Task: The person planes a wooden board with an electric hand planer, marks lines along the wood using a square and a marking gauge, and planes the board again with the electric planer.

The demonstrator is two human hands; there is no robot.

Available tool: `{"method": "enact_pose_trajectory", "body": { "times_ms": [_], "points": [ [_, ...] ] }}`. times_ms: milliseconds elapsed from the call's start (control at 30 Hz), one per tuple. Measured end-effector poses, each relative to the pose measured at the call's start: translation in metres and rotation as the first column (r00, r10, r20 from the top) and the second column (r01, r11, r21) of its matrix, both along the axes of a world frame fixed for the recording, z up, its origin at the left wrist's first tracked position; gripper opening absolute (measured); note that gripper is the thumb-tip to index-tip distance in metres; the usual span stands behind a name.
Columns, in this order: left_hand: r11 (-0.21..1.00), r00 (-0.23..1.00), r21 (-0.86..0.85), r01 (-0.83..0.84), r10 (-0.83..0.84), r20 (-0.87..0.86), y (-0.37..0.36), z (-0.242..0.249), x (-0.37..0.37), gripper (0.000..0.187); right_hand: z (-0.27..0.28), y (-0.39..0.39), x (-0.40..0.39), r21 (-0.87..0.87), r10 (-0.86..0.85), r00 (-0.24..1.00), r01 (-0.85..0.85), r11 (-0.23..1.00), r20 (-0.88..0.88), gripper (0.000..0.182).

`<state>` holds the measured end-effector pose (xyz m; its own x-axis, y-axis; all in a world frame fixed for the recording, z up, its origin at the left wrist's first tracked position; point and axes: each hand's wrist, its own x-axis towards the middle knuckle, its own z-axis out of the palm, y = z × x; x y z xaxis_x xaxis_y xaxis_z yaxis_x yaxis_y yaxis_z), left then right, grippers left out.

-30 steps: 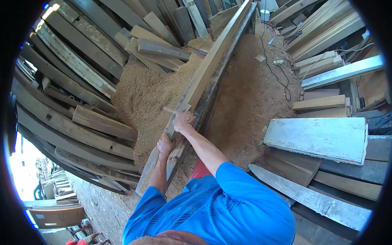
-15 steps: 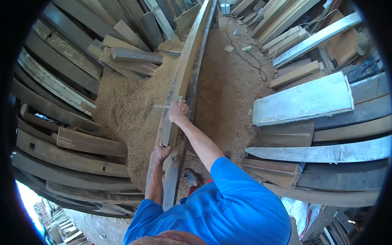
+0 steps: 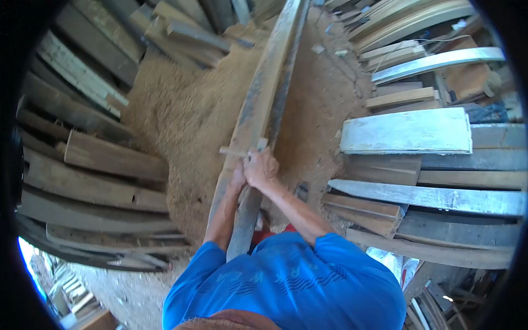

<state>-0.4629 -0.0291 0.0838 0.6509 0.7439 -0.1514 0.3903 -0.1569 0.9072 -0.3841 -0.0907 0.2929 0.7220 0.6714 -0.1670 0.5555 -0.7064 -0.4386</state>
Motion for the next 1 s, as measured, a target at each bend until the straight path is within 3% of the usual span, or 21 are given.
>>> {"method": "enact_pose_trajectory", "body": {
  "times_ms": [33,100,167,233,267,367,433,467,567,733,767,800,900,1000],
  "points": [
    [0.999,0.994,0.018,-0.036,0.038,-0.100,-0.001,-0.016,-0.004,0.058,0.005,0.001,-0.002,-0.008,-0.005,1.000,0.005,1.000,-0.014,0.028],
    [0.991,0.991,-0.020,0.130,-0.129,0.034,0.002,-0.011,0.008,0.066,0.002,0.015,0.012,0.006,-0.009,0.999,0.009,1.000,0.034,0.027],
    [0.986,0.984,-0.064,0.154,-0.147,0.099,0.003,0.015,0.014,0.065,-0.013,0.035,0.041,0.053,-0.009,0.988,0.001,0.999,0.152,0.027],
    [0.990,0.997,-0.137,0.019,-0.009,0.071,0.001,0.059,0.011,0.057,-0.026,0.065,0.089,0.033,0.003,0.979,-0.010,0.999,0.203,0.029],
    [1.000,1.000,-0.016,-0.010,0.011,0.008,0.001,0.066,0.009,0.056,-0.027,0.082,0.116,-0.011,0.017,0.981,-0.015,1.000,0.193,0.030],
    [0.998,0.977,-0.010,0.066,-0.067,-0.204,0.006,0.055,0.011,0.088,-0.015,0.104,0.156,-0.072,0.018,0.988,-0.007,0.997,0.154,0.030],
    [0.984,0.970,0.039,0.173,-0.163,-0.182,0.012,0.078,-0.001,0.088,-0.018,0.102,0.162,-0.056,0.012,0.989,-0.004,0.998,0.145,0.030],
    [0.970,0.962,0.071,0.232,-0.218,-0.164,0.020,0.090,-0.003,0.088,-0.021,0.095,0.160,0.035,0.008,0.985,-0.015,0.999,0.171,0.028],
    [0.905,0.899,-0.069,0.419,-0.424,-0.106,0.059,0.084,0.004,0.074,-0.030,0.094,0.166,-0.094,0.082,0.985,-0.068,0.993,0.150,0.027],
    [0.953,0.891,-0.150,0.263,-0.300,-0.341,0.069,0.166,0.081,0.080,-0.030,0.099,0.159,-0.041,-0.084,0.986,0.091,0.995,0.143,0.024],
    [0.961,0.876,-0.167,0.222,-0.272,-0.398,0.069,0.169,0.096,0.081,-0.030,0.101,0.159,-0.041,-0.093,0.986,0.100,0.994,0.139,0.024],
    [0.973,0.858,-0.028,0.230,-0.216,-0.465,0.066,0.157,0.104,0.079,-0.031,0.105,0.164,-0.042,-0.096,0.987,0.102,0.994,0.131,0.024],
    [0.962,0.904,0.219,0.165,-0.059,-0.424,0.051,0.138,0.105,0.080,-0.034,0.128,0.211,-0.049,-0.067,0.994,0.071,0.996,0.081,0.024],
    [0.985,0.899,0.138,0.102,-0.032,-0.436,0.049,0.148,0.109,0.080,-0.004,0.156,0.257,-0.105,-0.018,0.998,0.024,0.994,0.057,0.025]
  ]
}}
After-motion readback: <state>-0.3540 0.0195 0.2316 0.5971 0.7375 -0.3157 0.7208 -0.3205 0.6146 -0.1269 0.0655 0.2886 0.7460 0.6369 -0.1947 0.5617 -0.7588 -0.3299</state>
